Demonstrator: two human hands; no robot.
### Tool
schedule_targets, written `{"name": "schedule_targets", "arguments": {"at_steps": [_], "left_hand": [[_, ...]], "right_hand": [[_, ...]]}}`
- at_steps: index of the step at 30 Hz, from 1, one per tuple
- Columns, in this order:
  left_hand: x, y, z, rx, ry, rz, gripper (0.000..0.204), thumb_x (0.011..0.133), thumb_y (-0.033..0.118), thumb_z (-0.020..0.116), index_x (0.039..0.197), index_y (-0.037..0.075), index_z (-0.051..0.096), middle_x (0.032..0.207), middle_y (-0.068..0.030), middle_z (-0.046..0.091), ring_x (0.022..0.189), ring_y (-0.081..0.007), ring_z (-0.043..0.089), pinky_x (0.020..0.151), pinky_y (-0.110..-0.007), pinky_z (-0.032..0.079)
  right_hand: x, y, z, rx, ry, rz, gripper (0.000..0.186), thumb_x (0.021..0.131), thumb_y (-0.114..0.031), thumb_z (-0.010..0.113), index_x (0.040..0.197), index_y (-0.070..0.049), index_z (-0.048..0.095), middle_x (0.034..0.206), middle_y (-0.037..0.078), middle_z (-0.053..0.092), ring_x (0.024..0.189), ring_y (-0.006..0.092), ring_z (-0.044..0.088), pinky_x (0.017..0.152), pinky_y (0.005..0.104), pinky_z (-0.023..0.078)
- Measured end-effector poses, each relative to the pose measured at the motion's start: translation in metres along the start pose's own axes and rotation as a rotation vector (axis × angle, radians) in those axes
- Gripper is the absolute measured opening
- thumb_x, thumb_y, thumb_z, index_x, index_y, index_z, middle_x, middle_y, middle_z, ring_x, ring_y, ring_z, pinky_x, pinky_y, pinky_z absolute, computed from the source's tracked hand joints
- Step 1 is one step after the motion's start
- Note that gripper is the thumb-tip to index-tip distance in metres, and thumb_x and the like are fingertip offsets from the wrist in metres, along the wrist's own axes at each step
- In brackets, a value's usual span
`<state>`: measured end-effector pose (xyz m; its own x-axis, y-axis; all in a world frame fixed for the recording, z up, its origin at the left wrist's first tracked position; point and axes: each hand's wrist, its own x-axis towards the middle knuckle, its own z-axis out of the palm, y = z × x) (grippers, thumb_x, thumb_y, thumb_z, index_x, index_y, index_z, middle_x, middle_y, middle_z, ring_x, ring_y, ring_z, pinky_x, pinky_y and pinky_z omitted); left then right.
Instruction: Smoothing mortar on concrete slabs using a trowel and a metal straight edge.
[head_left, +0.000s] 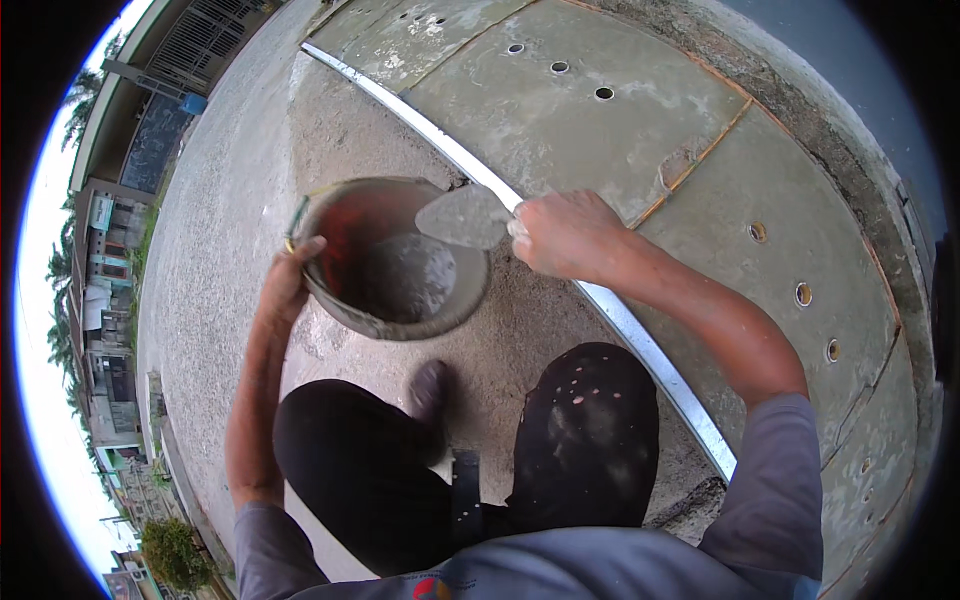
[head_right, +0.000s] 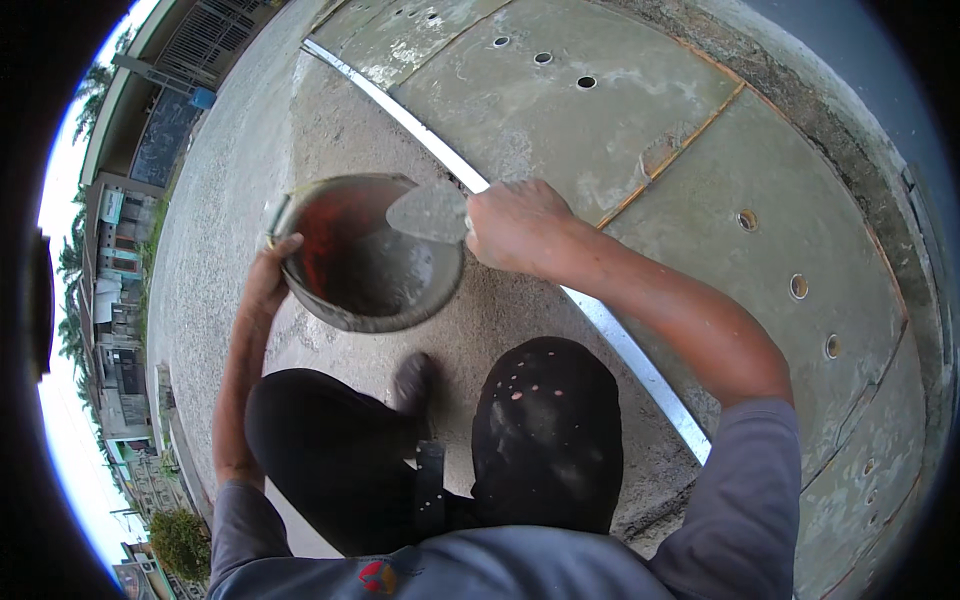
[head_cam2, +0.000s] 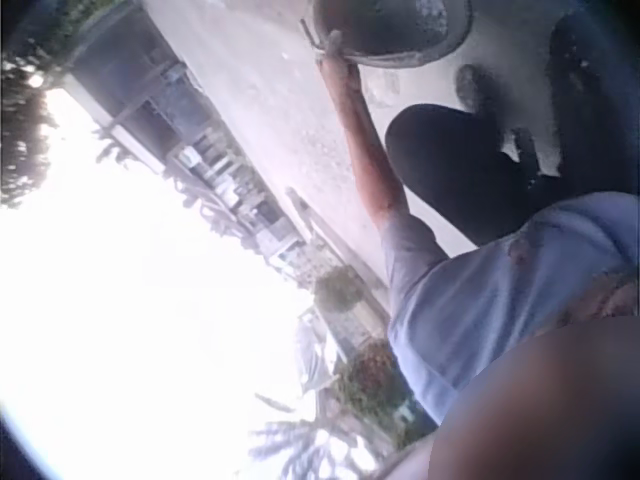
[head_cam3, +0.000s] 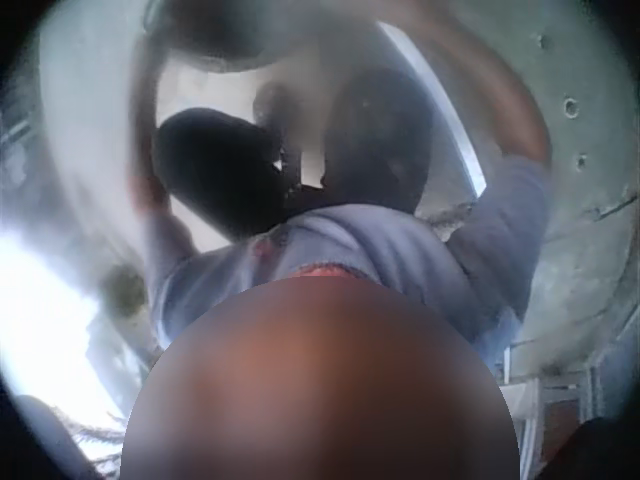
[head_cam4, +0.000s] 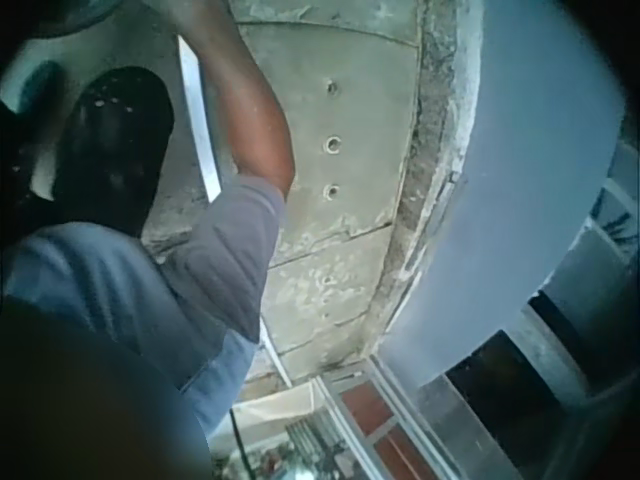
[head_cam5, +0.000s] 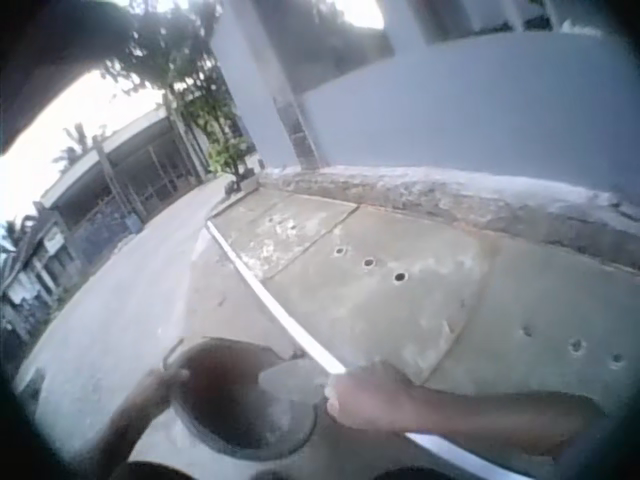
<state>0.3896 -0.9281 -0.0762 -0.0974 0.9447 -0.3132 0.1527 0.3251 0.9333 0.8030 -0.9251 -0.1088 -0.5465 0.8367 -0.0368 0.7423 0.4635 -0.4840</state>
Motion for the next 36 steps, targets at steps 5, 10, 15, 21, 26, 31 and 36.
{"name": "schedule_targets", "arguments": {"at_steps": [5,10,15,21,26,31,36], "left_hand": [[0.041,0.060,-0.018,-0.003,0.006,0.168,0.043,0.094,0.017,0.063,0.128,-0.008,0.058,0.119,-0.0185,0.067,0.105,-0.0264,0.067,0.098,-0.036,0.051],[0.120,0.093,-0.025,0.061,0.035,0.127,0.041,0.093,0.020,0.067,0.123,-0.008,0.060,0.110,-0.0176,0.071,0.092,-0.0232,0.070,0.091,-0.034,0.055],[0.190,0.105,-0.026,0.190,0.061,0.254,0.025,0.086,0.018,0.073,0.095,-0.005,0.067,0.078,-0.0085,0.066,0.059,-0.0161,0.061,0.052,-0.031,0.049],[0.255,0.107,-0.004,0.167,-0.006,0.353,0.023,0.082,0.017,0.075,0.084,-0.004,0.067,0.067,-0.0026,0.058,0.052,-0.0125,0.051,0.048,-0.030,0.039],[0.270,0.099,0.009,0.069,-0.041,0.352,0.018,0.083,0.015,0.072,0.075,0.000,0.066,0.064,0.0004,0.055,0.052,-0.0108,0.048,0.048,-0.031,0.037],[0.277,0.095,-0.006,0.127,-0.075,0.323,0.018,0.084,0.015,0.072,0.079,-0.001,0.067,0.066,-0.0001,0.056,0.055,-0.0104,0.050,0.049,-0.030,0.038],[0.286,0.101,-0.018,0.034,-0.119,0.258,0.024,0.083,0.016,0.074,0.086,-0.007,0.065,0.073,-0.0052,0.061,0.057,-0.0137,0.056,0.051,-0.030,0.044]], "right_hand": [[0.070,-0.010,-0.001,-0.132,0.111,-0.028,0.025,0.082,-0.020,0.060,0.085,0.001,0.072,0.089,0.025,0.070,0.085,0.0417,0.070,0.077,0.0503,0.055],[0.153,-0.019,-0.004,-0.314,0.269,-0.122,0.020,0.079,-0.014,0.061,0.085,0.000,0.074,0.089,0.023,0.072,0.084,0.0385,0.072,0.072,0.0464,0.058],[0.256,-0.017,0.020,-0.625,0.414,-0.130,0.019,0.078,-0.014,0.064,0.087,-0.003,0.076,0.087,0.017,0.074,0.083,0.0344,0.073,0.069,0.0427,0.059],[0.304,-0.006,0.027,-0.567,0.080,-0.108,0.019,0.078,-0.017,0.066,0.086,-0.003,0.076,0.085,0.015,0.074,0.085,0.0299,0.073,0.068,0.0438,0.059],[0.321,0.024,0.045,0.008,-0.216,0.299,0.025,0.078,-0.020,0.065,0.078,0.004,0.071,0.073,0.020,0.068,0.066,0.0284,0.070,0.054,0.0411,0.055],[0.321,-0.024,0.039,0.460,-0.338,0.487,0.028,0.081,-0.027,0.068,0.068,-0.002,0.064,0.062,0.009,0.060,0.052,0.0198,0.059,0.046,0.0350,0.048],[0.320,0.000,0.028,0.509,-0.298,0.427,0.026,0.081,-0.030,0.071,0.072,-0.006,0.066,0.060,0.006,0.057,0.047,0.0148,0.054,0.043,0.0315,0.044]]}}
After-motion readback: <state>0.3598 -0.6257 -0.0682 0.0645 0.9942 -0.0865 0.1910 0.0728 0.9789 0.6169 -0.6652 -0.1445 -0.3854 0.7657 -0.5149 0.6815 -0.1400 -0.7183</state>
